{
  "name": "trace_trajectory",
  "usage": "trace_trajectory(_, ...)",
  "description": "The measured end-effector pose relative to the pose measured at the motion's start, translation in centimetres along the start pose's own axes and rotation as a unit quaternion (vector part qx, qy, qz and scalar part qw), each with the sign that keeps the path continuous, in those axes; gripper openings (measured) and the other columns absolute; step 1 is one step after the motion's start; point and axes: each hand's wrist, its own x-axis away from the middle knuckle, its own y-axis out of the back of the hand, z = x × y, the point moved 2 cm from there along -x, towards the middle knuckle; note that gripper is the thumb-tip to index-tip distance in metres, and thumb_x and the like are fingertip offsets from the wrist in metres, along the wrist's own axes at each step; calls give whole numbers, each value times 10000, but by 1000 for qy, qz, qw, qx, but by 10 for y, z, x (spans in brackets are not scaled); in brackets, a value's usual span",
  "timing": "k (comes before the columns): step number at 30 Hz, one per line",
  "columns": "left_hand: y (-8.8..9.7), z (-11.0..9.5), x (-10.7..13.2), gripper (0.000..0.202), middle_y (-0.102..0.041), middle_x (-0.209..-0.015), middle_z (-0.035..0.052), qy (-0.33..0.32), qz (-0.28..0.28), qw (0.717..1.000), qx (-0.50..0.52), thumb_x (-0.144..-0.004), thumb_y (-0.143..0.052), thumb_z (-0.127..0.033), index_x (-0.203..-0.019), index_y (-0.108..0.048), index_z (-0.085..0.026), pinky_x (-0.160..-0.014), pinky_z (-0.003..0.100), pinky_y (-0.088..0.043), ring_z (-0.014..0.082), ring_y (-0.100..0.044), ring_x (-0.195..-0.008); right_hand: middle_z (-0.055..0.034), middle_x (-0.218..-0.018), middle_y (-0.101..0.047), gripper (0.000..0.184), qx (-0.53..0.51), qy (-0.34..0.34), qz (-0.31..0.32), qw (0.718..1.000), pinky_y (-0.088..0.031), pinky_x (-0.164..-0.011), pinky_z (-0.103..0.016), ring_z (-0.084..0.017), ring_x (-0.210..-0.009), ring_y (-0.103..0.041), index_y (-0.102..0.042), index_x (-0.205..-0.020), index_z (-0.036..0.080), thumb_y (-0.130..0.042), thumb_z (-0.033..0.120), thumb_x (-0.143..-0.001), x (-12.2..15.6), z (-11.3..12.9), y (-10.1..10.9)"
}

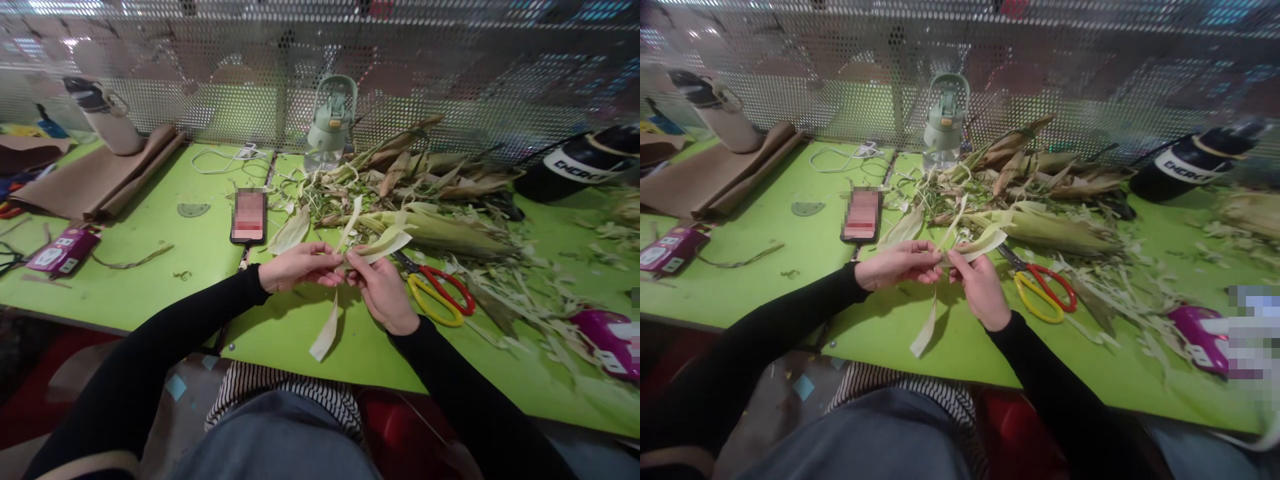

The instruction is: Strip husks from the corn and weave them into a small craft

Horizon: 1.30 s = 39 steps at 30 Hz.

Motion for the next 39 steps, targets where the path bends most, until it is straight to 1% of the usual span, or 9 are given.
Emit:
trace_trajectory(5, 0, 0, -1, 173, -743, -753, 44, -9, -2, 1000, 4, -975, -509, -67, -820, -571, -111, -678, 143, -563, 44, -700, -639, 53, -702, -624, 318, 0, 13, -13, 1000, -456, -522, -181, -75, -600, -547, -697, -895, 219, -844, 453, -737, 0, 2, 4)
trace_trajectory(12, 7, 1, -7, 153, -723, -712, 11, -29, -67, 997, 18, -969, -542, -85, -824, -582, -111, -719, 154, -562, 30, -672, -614, 43, -722, -621, 322, 2, 5, -23, 1000, -491, -535, -188, -80, -614, -550, -692, -871, 220, -852, 458, -724, -2, 0, 9)
trace_trajectory(16, 8, 2, -9, 129, -726, -732, 21, -43, -76, 996, 31, -947, -592, -100, -822, -562, -113, -746, 180, -570, 41, -678, -625, 40, -727, -612, 384, -10, -2, -30, 1000, -517, -566, -218, -101, -639, -564, -688, -886, 222, -892, 450, -654, -5, 3, 9)
trace_trajectory(19, 7, 1, -7, 135, -727, -736, 29, -37, -82, 995, 34, -947, -578, -75, -819, -556, -113, -742, 184, -574, 49, -691, -638, 34, -762, -618, 369, -2, 11, -37, 999, -526, -589, -232, -102, -644, -561, -692, -910, 226, -882, 431, -669, -7, 5, 13)
trace_trajectory(22, 4, 0, -5, 147, -725, -729, 30, -19, -80, 996, 31, -959, -547, -62, -822, -568, -109, -733, 162, -570, 51, -707, -662, 27, -801, -623, 307, 24, 54, -44, 997, -522, -608, -239, -101, -654, -555, -698, -929, 241, -835, 434, -734, -7, 8, 16)
trace_trajectory(25, 3, 0, -5, 133, -729, -739, 28, -18, -66, 997, 30, -965, -541, -65, -844, -582, -104, -714, 138, -564, 48, -715, -679, 28, -798, -623, 269, 41, 76, -54, 995, -508, -601, -246, -104, -649, -545, -692, -898, 248, -825, 424, -743, -7, 12, 16)
trace_trajectory(34, 5, -1, -4, 93, -741, -747, 53, -31, -32, 999, 11, -951, -575, -86, -862, -591, -105, -657, 144, -567, 65, -708, -659, 35, -716, -614, 274, 66, 67, -47, 994, -493, -549, -249, -109, -589, -539, -681, -846, 229, -822, 440, -741, -7, 10, 15)
trace_trajectory(37, 6, -2, -4, 101, -742, -751, 45, -48, -44, 998, 24, -946, -588, -96, -846, -591, -114, -680, 140, -569, 63, -713, -685, 27, -717, -631, 317, 91, 65, -54, 992, -489, -534, -240, -106, -585, -552, -676, -849, 218, -816, 482, -745, -9, 8, 20)
trace_trajectory(39, 8, -3, -5, 98, -742, -753, 32, -65, -57, 996, 26, -933, -614, -108, -839, -589, -125, -715, 152, -575, 63, -716, -703, 11, -706, -649, 360, 153, 44, -39, 986, -478, -506, -244, -113, -573, -567, -672, -836, 208, -763, 553, -783, -9, 8, 23)
